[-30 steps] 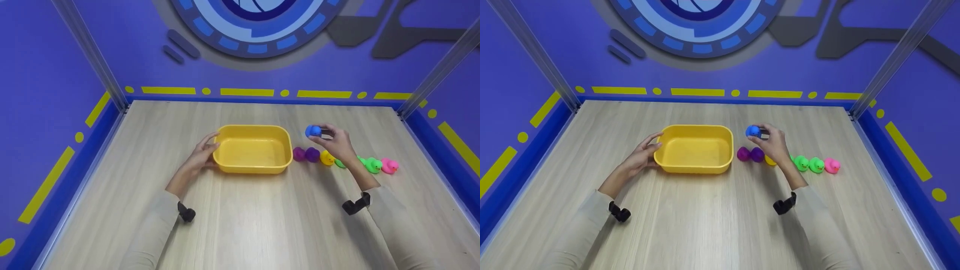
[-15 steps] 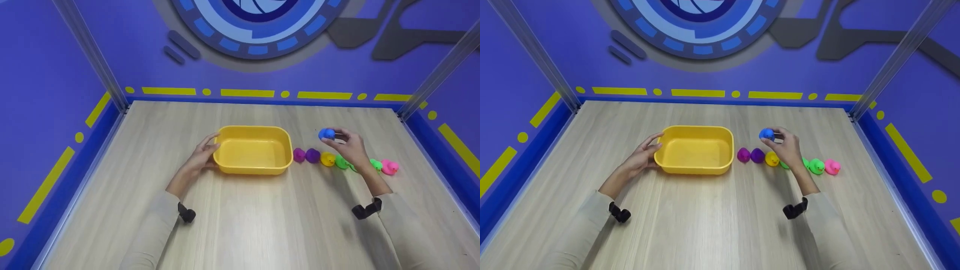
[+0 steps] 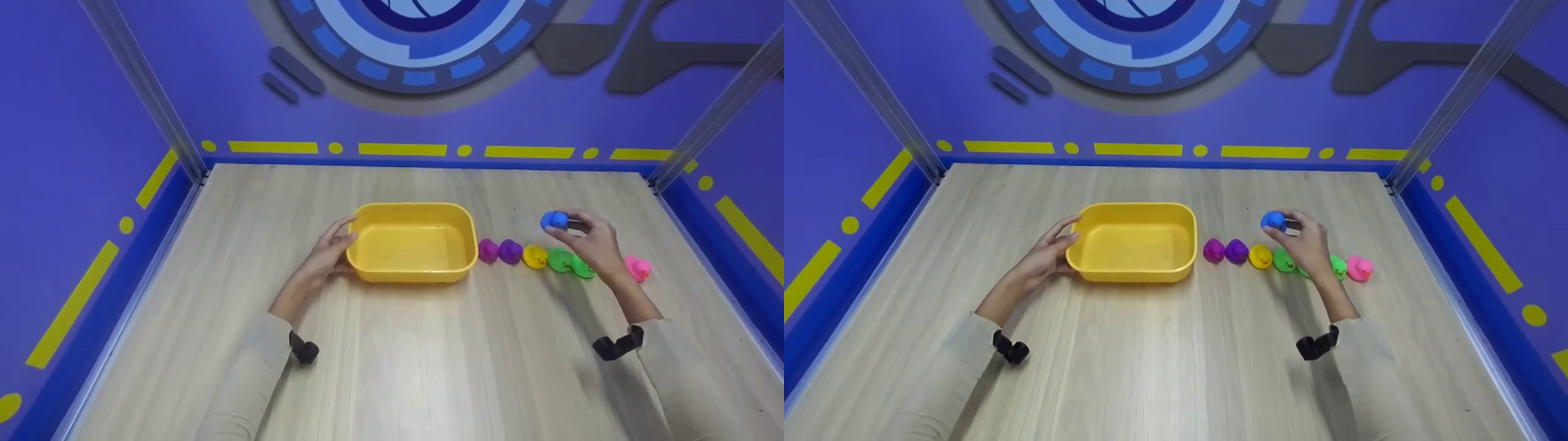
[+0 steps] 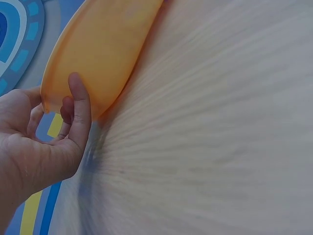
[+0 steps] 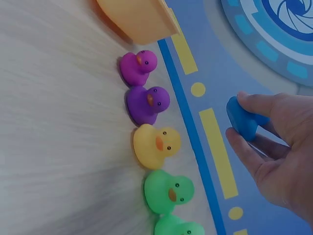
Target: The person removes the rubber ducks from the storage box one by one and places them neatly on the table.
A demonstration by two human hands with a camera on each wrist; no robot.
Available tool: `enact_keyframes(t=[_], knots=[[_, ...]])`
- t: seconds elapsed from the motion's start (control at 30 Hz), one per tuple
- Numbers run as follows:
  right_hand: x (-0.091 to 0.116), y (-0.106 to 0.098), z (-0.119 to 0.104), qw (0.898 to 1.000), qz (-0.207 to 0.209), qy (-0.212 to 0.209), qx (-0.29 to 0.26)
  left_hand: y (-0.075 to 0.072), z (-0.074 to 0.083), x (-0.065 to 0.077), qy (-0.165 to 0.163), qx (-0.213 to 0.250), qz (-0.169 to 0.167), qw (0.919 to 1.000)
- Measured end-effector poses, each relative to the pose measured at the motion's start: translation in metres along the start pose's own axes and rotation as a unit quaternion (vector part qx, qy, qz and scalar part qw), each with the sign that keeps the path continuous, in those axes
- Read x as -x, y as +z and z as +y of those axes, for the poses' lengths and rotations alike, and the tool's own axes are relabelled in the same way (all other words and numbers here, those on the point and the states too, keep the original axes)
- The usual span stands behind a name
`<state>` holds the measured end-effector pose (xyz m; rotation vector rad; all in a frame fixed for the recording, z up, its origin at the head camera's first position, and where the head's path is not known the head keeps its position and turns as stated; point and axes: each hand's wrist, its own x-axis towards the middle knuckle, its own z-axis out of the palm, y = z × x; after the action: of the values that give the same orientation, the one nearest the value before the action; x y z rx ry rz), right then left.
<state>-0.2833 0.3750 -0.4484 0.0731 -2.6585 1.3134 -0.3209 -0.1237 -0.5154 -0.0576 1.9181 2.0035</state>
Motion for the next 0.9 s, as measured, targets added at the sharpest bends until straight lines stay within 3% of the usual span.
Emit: enact_keyframes(t=[0.67,0.9], knots=[[0.009,-0.032,0.019,0.998,0.05,0.035,0.012,0.006,0.002,0.001,0.013,-0.02,-0.008,0.9997],[0.009,-0.036,0.023,0.997,0.066,0.027,0.0,0.0,0.007,-0.001,0.018,-0.081,0.001,0.9966]])
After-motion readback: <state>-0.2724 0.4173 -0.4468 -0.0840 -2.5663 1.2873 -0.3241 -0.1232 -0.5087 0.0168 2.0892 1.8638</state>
